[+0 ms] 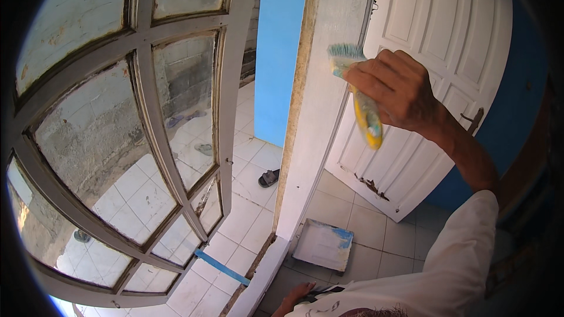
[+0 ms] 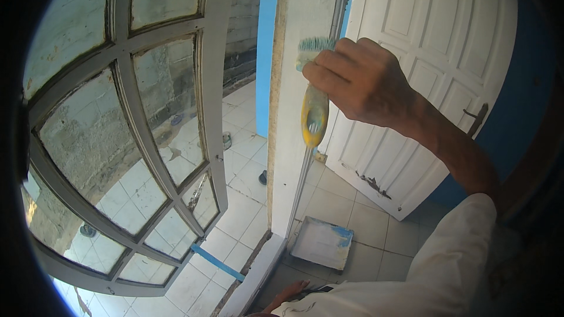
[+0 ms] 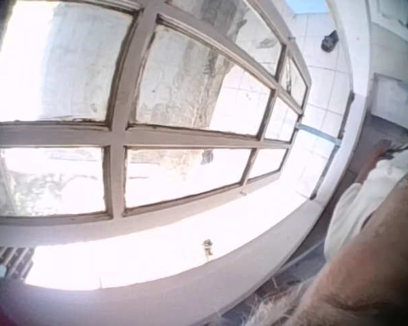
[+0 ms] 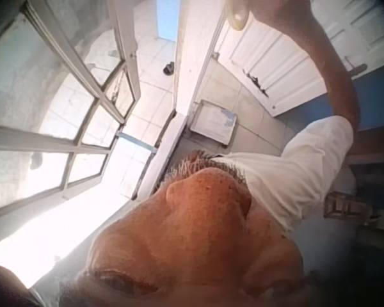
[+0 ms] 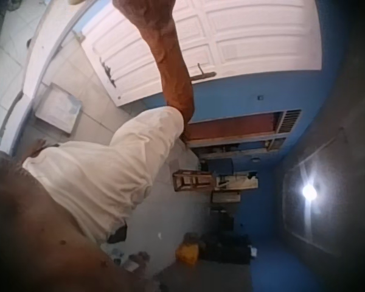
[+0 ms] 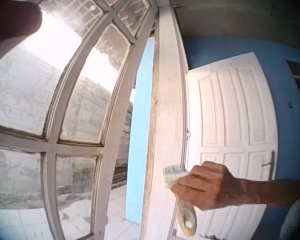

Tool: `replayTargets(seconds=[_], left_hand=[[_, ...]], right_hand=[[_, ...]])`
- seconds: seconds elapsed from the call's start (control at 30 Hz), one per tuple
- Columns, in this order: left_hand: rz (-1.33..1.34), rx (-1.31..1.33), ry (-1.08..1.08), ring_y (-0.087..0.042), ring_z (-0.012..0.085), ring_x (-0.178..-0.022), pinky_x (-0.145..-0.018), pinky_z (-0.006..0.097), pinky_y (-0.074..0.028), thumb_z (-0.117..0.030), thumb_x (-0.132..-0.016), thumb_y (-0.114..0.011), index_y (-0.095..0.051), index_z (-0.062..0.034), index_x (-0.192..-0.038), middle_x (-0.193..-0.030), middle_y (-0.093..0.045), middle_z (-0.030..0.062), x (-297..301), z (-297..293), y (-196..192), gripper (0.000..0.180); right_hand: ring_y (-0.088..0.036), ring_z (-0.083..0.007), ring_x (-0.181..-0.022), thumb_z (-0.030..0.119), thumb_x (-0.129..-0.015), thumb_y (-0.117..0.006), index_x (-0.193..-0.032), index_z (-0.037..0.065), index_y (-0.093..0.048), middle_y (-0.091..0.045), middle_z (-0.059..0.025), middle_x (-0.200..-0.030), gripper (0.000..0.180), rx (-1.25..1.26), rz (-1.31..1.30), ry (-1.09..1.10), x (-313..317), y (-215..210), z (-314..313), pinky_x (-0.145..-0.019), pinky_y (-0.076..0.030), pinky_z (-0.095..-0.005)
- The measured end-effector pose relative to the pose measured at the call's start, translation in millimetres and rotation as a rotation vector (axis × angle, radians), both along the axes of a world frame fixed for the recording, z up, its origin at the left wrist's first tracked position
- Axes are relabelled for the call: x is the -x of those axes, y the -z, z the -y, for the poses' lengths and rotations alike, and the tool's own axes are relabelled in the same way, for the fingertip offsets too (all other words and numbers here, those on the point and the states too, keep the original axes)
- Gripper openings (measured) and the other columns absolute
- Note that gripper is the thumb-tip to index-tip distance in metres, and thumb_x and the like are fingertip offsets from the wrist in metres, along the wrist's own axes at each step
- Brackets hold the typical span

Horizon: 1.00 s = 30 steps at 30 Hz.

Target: The person kneels on a tiled floor and uses a paintbrush to apply white paint to a door frame. They repeatedly dip the brush into a paint tray and paint the frame's edges and corners.

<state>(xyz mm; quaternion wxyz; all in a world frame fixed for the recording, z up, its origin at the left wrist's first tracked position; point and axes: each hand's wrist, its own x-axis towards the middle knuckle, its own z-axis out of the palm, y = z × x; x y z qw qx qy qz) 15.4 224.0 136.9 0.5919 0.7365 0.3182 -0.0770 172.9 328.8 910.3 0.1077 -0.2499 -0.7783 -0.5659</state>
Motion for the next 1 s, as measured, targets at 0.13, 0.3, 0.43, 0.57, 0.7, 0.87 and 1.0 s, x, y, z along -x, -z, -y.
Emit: replayTargets(seconds=[0.13, 0.3, 0.43, 0.57, 0.7, 0.87, 1.0], left_hand=[[-0.014, 0.009, 0.012, -0.060, 0.0455, -0.124, -0.108, 0.051, -0.043, -0.065, -0.104, -0.035, -0.063, 0.0057, -0.132, -0.131, -0.064, 0.0303, 15, 7, -12, 0.081], [0.067, 0.014, -0.008, -0.061, 0.0446, -0.122, -0.107, 0.049, -0.044, -0.064, -0.104, -0.035, -0.063, 0.0046, -0.131, -0.129, -0.065, 0.0303, 5, 5, -7, 0.079], [0.018, 0.043, -0.025, -0.062, 0.0447, -0.120, -0.105, 0.049, -0.044, -0.064, -0.104, -0.035, -0.065, 0.0041, -0.129, -0.126, -0.066, 0.0303, 7, 5, -9, 0.079], [0.001, 0.011, 0.019, -0.062, 0.0457, -0.119, -0.104, 0.050, -0.045, -0.065, -0.104, -0.034, -0.065, 0.0043, -0.128, -0.124, -0.066, 0.0307, 9, 4, -14, 0.079], [0.054, -0.033, -0.013, -0.060, 0.0468, -0.120, -0.105, 0.051, -0.044, -0.066, -0.104, -0.033, -0.063, 0.0047, -0.129, -0.126, -0.064, 0.0317, 13, 6, -17, 0.081], [0.036, -0.014, 0.018, -0.058, 0.0474, -0.121, -0.106, 0.051, -0.043, -0.067, -0.104, -0.031, -0.060, 0.0036, -0.133, -0.128, -0.063, 0.0314, 8, 2, -25, 0.081], [0.059, -0.078, 0.036, -0.058, 0.0467, -0.122, -0.106, 0.051, -0.043, -0.066, -0.104, -0.030, -0.059, 0.0026, -0.135, -0.129, -0.063, 0.0299, 12, 6, -17, 0.080]], right_hand=[[-0.066, -0.0112, -0.088, 0.019, -0.097, -0.071, -0.119, 0.004, -0.070, -0.073, -0.0096, -0.105, 0.027, 0.221, -0.626, -0.023, -8, -40, -10, -0.074, -0.053, -0.0291], [-0.062, -0.0157, -0.075, 0.014, -0.091, -0.073, -0.101, -0.001, -0.070, -0.071, -0.0080, -0.088, 0.019, 0.050, -0.864, -0.076, -13, -100, -12, -0.065, -0.048, -0.0311], [-0.064, -0.0149, -0.078, 0.015, -0.091, -0.074, -0.107, -0.003, -0.071, -0.073, -0.0081, -0.093, 0.024, -0.139, -0.773, -0.186, -18, -100, -19, -0.065, -0.049, -0.0302], [-0.068, -0.0180, -0.090, 0.014, -0.090, -0.078, -0.118, 0.004, -0.070, -0.074, -0.0085, -0.105, 0.031, -0.360, -0.197, -0.182, -31, -110, -7, -0.077, -0.055, -0.0307], [-0.071, -0.0204, -0.095, 0.008, -0.080, -0.085, -0.121, 0.010, -0.070, -0.075, -0.0066, -0.113, 0.044, -0.339, 0.121, 0.007, -36, -61, -7, -0.077, -0.057, -0.0325], [-0.066, -0.0141, -0.089, 0.018, -0.080, -0.081, -0.107, 0.012, -0.073, -0.074, -0.0007, -0.105, 0.029, -0.189, 0.125, 0.039, -23, 9, 2, -0.062, -0.048, -0.0277], [-0.068, -0.0162, -0.082, 0.015, -0.082, -0.082, -0.106, 0.011, -0.071, -0.072, -0.0028, -0.098, 0.026, 0.050, -0.029, -0.003, -13, 22, 10, -0.061, -0.051, -0.0303]])
